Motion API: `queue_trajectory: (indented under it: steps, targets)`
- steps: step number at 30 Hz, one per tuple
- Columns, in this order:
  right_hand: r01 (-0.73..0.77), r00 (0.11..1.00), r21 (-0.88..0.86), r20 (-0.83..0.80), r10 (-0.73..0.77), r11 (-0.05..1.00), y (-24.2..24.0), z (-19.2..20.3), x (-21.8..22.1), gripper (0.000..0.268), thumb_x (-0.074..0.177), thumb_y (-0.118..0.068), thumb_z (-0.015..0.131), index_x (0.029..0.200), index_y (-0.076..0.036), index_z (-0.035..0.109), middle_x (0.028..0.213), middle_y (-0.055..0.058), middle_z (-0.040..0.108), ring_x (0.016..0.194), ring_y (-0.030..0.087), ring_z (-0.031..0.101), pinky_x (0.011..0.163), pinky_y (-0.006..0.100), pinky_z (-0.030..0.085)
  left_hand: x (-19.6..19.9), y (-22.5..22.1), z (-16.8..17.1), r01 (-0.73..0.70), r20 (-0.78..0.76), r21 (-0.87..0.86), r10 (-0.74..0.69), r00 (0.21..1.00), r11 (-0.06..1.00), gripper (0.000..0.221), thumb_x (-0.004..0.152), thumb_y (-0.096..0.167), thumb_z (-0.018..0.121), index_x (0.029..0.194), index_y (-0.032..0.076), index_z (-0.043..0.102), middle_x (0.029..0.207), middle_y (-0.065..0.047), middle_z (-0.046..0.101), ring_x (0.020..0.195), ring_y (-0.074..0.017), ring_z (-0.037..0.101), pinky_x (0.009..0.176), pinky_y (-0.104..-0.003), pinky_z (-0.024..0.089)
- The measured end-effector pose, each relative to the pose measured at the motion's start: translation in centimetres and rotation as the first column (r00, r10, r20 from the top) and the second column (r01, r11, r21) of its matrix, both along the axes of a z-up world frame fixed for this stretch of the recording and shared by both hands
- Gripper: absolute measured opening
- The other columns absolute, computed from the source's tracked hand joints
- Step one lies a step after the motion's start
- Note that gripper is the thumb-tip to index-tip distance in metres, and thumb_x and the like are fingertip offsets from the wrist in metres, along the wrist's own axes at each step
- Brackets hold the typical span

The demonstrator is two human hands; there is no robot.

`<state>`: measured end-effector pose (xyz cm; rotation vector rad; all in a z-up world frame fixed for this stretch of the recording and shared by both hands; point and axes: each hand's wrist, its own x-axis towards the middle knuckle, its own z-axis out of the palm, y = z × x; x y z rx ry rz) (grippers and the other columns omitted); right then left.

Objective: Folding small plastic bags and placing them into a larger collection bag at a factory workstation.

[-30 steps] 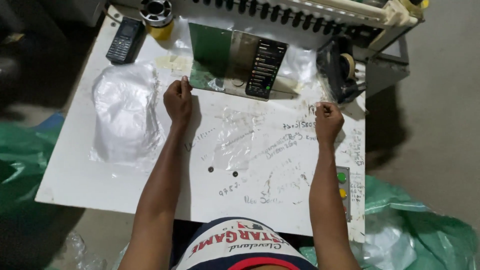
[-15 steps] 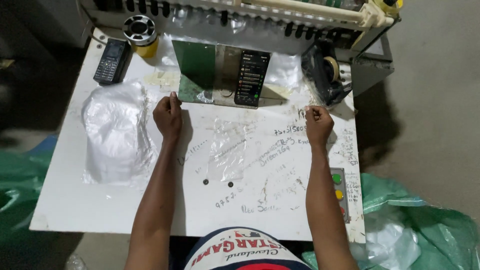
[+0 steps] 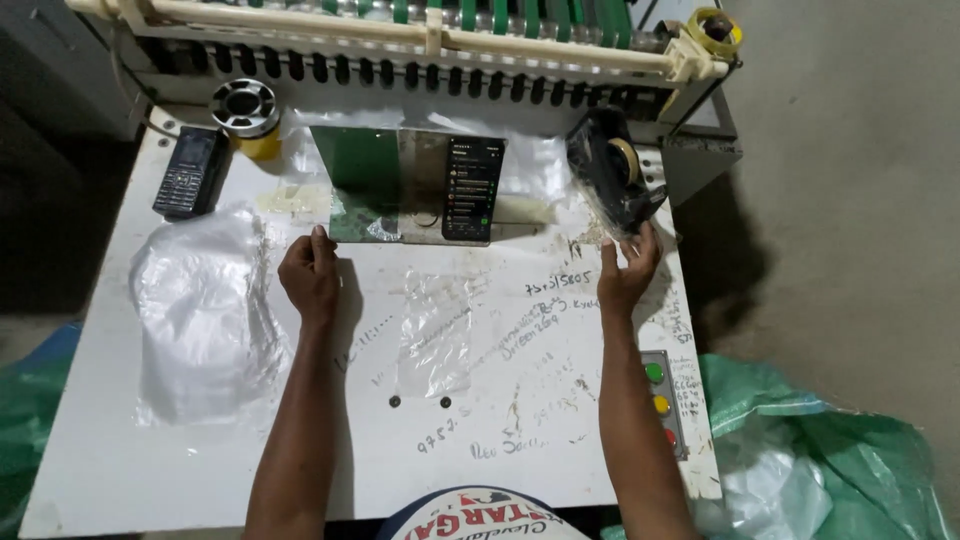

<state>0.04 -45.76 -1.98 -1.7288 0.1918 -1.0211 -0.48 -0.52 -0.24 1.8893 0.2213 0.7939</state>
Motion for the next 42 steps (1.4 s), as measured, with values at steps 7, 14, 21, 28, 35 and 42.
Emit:
queue_trajectory:
  steps: [7, 14, 21, 28, 35, 42]
  targets:
    - [-0.026, 0.997, -0.061, -0.08, 0.021, 0.998, 0.4, 0.6, -0.6, 0.074, 0.087, -0.013, 0.082, 0.151, 0.001, 0.049, 0.149, 0.025, 0.038, 0.13, 0.04, 0.05, 0.102, 0.042, 0.059, 0.0, -0.2, 0.3, -0.019, -0.014, 0.007, 0.019, 1.0, 1.0, 0.047, 0.116, 0.034, 0.059, 0.08, 0.006, 0.071, 0.073, -0.015, 0.069, 0.069, -0.0351, 0.067, 0.067, -0.044, 0.05]
    - [-0.025, 0.992, 0.002, -0.124, 0.025, 1.0, 0.9, 1.5, -1.3, 0.067, 0.091, -0.013, 0.077, 0.153, -0.005, 0.051, 0.153, 0.024, 0.038, 0.137, 0.04, 0.05, 0.101, 0.037, 0.062, 0.2, 0.0, -0.1, 0.0, -0.026, 0.004, 0.0, 1.0, 1.0, 0.049, 0.117, 0.036, 0.056, 0.08, 0.008, 0.071, 0.073, -0.013, 0.069, 0.071, -0.0314, 0.068, 0.067, -0.041, 0.051]
    - [0.02, 0.998, 0.0, -0.056, -0.02, 1.0, 0.0, -0.1, -0.5, 0.058, 0.091, -0.002, 0.075, 0.144, 0.007, 0.054, 0.143, 0.033, 0.046, 0.129, 0.051, 0.053, 0.093, 0.045, 0.065, 0.4, 0.1, -0.2, -0.029, -0.029, 0.013, 0.029, 0.999, 0.999, 0.05, 0.115, 0.038, 0.057, 0.08, 0.005, 0.07, 0.076, -0.015, 0.071, 0.074, -0.0357, 0.069, 0.07, -0.045, 0.051]
    - [0.091, 0.995, -0.195, -0.014, -0.095, 0.976, -0.4, -1.2, -0.1, 0.011, 0.093, -0.006, 0.071, 0.103, -0.01, 0.075, 0.082, 0.013, 0.069, 0.064, 0.031, 0.071, 0.049, 0.033, 0.053, 0.6, 0.1, -0.3, -0.049, -0.062, 0.065, 0.053, 0.997, 0.997, 0.049, 0.113, 0.039, 0.056, 0.08, 0.007, 0.07, 0.076, -0.014, 0.072, 0.077, -0.0376, 0.071, 0.07, -0.046, 0.052]
    - [-0.192, 0.921, -0.536, -0.388, -0.038, 0.822, 3.6, 1.2, -2.0, 0.005, 0.092, -0.016, 0.072, 0.095, -0.019, 0.075, 0.068, -0.001, 0.066, 0.066, 0.031, 0.07, 0.065, 0.047, 0.057, 1.0, 0.1, -1.4, -0.029, -0.156, 0.232, 0.066, 0.986, 0.972, 0.055, 0.111, 0.043, 0.054, 0.073, 0.006, 0.068, 0.066, -0.016, 0.067, 0.066, -0.0395, 0.069, 0.063, -0.049, 0.049]
    - [-0.145, 0.938, -0.267, -0.343, 0.046, 0.953, 3.6, 1.6, -2.4, 0.006, 0.094, -0.016, 0.073, 0.097, -0.014, 0.078, 0.07, 0.002, 0.069, 0.065, 0.019, 0.067, 0.064, 0.039, 0.054, 0.9, 0.0, -1.9, 0.001, -0.155, 0.435, 0.074, 0.985, 0.901, 0.052, 0.108, 0.038, 0.053, 0.065, 0.011, 0.063, 0.056, -0.011, 0.061, 0.058, -0.035, 0.067, 0.055, -0.044, 0.046]
